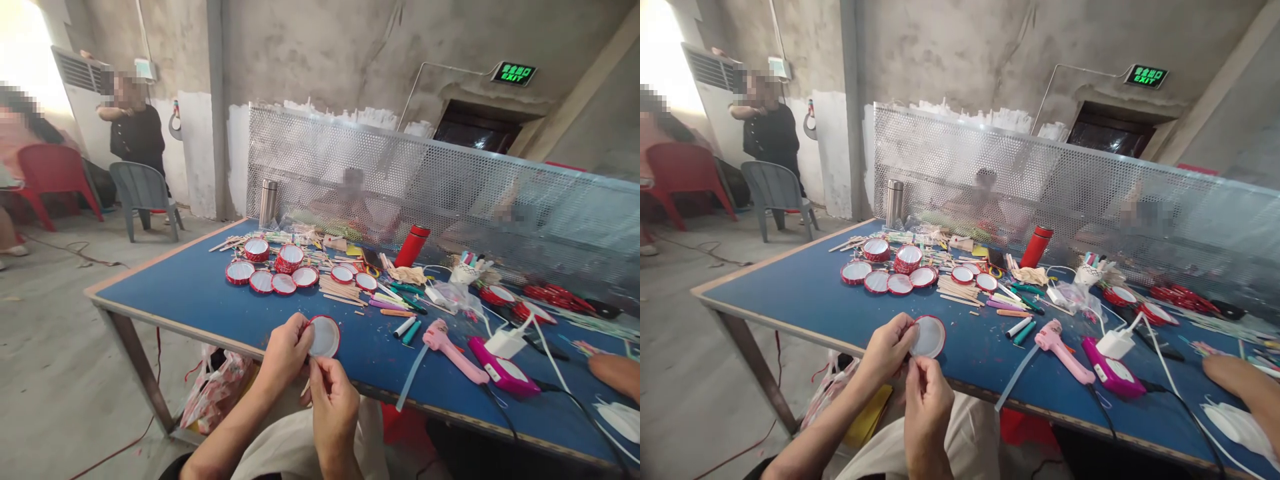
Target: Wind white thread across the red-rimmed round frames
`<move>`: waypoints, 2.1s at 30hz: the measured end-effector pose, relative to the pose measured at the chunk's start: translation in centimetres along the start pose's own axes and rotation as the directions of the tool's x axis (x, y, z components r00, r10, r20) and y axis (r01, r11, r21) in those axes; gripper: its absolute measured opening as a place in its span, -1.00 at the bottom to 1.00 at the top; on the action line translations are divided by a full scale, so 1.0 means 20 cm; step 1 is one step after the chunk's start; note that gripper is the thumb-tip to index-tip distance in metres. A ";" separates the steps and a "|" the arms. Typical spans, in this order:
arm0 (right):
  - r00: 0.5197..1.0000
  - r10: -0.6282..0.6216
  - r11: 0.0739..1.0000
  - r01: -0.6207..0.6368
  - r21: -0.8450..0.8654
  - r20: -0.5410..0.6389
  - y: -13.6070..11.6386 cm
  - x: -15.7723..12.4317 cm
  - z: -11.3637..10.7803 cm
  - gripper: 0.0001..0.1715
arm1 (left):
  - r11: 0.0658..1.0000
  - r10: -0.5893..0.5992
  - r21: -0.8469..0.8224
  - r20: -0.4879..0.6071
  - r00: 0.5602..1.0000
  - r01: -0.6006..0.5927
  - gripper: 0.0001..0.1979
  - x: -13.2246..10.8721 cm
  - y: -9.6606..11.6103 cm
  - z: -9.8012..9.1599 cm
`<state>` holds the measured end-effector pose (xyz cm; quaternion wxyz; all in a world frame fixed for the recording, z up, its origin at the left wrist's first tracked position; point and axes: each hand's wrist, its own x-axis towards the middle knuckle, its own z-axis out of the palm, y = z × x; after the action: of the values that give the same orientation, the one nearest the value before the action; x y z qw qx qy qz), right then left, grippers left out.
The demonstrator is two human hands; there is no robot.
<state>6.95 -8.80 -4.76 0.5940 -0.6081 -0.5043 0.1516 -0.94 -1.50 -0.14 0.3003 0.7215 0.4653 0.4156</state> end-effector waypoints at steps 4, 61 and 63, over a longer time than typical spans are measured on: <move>1.000 -0.011 1.000 0.011 0.003 0.001 0.01 -0.01 0.00 -0.67 | 1.000 -0.010 -0.006 0.015 1.000 0.010 -0.79 0.01 0.00 0.00; 0.994 0.074 0.996 -0.070 0.051 -0.078 -0.12 0.20 -0.14 -0.77 | 0.949 0.170 -0.313 0.404 0.899 -0.038 -0.64 0.07 -0.05 -0.10; 0.998 0.064 0.998 -0.064 -0.021 0.011 -0.13 0.20 -0.14 -0.78 | 0.968 0.140 -0.247 0.371 0.918 -0.048 -0.66 0.07 -0.05 -0.09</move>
<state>9.72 -7.85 -0.08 0.5796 -0.6291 -0.4896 0.1688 -2.68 0.30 0.43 0.4478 0.7704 0.3100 0.3313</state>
